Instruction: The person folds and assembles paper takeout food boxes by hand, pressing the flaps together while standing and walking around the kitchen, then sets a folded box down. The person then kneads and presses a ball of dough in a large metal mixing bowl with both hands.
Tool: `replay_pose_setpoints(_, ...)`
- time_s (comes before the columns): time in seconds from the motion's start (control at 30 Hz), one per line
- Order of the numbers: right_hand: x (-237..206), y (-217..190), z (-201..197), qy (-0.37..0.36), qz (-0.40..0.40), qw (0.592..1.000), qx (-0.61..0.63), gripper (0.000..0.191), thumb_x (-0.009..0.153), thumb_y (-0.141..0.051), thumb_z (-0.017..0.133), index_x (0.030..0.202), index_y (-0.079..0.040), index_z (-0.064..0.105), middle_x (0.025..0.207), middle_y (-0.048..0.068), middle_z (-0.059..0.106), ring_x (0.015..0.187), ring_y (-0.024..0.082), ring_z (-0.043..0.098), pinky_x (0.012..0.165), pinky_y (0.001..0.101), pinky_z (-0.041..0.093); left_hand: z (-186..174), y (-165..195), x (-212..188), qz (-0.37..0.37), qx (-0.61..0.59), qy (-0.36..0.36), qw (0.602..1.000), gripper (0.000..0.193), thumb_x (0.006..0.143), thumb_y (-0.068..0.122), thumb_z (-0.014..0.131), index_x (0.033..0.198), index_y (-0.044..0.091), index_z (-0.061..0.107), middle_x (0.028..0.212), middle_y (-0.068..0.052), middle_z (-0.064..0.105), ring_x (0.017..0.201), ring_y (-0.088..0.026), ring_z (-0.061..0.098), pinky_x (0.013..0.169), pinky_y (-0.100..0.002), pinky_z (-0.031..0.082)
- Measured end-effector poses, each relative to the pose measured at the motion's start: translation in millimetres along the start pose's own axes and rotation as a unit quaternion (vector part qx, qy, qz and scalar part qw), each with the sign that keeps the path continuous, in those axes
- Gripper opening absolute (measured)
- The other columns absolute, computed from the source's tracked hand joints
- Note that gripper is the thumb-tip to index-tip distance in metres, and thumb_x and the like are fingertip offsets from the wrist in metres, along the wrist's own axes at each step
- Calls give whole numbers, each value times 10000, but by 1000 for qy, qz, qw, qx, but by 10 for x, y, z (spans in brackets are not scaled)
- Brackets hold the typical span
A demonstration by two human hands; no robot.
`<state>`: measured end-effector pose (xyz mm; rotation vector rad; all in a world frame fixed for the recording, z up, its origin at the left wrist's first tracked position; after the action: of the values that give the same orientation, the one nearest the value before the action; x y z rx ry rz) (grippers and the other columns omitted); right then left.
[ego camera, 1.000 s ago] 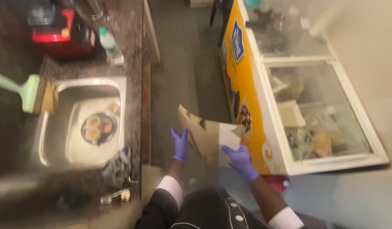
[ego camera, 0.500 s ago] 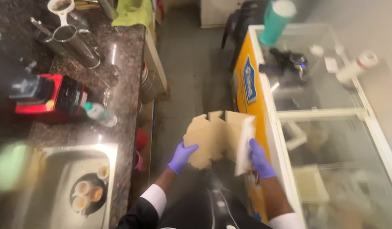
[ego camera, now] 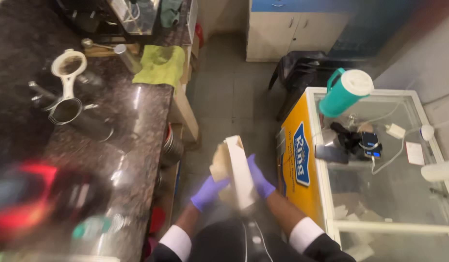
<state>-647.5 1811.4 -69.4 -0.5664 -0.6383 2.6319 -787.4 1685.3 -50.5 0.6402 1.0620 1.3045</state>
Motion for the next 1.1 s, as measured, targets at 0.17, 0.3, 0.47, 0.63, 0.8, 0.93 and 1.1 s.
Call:
replay_pose_setpoints(0.17,1046,-741,-406,138,-159,952,-220,580,1096,-453,361,1452,-26,529,1329,105,654,1180,204,627,1027,342,523,-377,518,1146,-1,-62,-52,997,638,933,210,696,1496,19,465,1415,-116,582,1266,-236,587,1056,-405,494)
replay_pose_setpoints(0.3,1624,-1578,-537,327,-258,803,-425,486,1098,-345,452,1352,36,615,1208,196,714,1096,259,655,963,360,543,-452,1106,2083,42,-24,-76,996,648,939,190,694,1512,-3,463,1451,-129,567,1315,-229,563,1083,-390,478)
replay_pose_setpoints(0.47,2148,-2475,-511,338,-311,776,-432,473,1091,-307,456,1394,37,570,1258,171,684,1145,243,632,1001,364,502,-344,2090,3172,54,1,-82,995,629,985,188,655,1545,-5,444,1470,-137,558,1330,-223,546,1091,-363,478)
replay_pose_setpoints(0.63,2784,-2771,-202,218,-301,845,-385,472,1112,-296,427,1450,21,519,1279,131,651,1161,222,605,1012,355,484,-373,2656,3788,227,120,-100,961,706,1033,91,637,1614,-57,265,1514,-243,437,1342,-313,468,1074,-404,446)
replay_pose_setpoints(0.8,3656,-3163,-110,164,-352,863,-322,477,1133,-284,398,1505,6,467,1300,92,617,1176,201,579,1024,346,465,-596,2664,4570,262,190,-68,944,589,1055,55,606,1499,-65,237,1365,-210,376,1229,-284,425,950,-371,420)
replay_pose_setpoints(0.93,4558,-3649,-307,94,-295,934,-178,479,1139,-263,416,1553,-23,431,1241,61,611,1107,179,573,970,331,476,-794,2924,5322,41,26,-104,993,257,1152,97,561,1197,-156,569,915,-111,523,860,-175,532,660,-306,482)
replay_pose_setpoints(1.1,5705,-4366,-662,129,-257,952,-106,547,1119,-398,351,1480,-16,504,1311,45,611,1131,140,589,997,289,500,-936,3985,6088,197,152,32,968,292,1022,162,580,1244,-26,595,1045,-83,598,961,-177,576,780,-334,508)
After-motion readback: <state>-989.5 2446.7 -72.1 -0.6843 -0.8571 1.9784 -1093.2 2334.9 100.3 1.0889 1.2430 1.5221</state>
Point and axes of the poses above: each hand's wrist, its own x-axis towards the middle knuckle, its own z-axis out of the palm, y = z × x, the point moved 2 cm from there along x, towards the middle knuckle
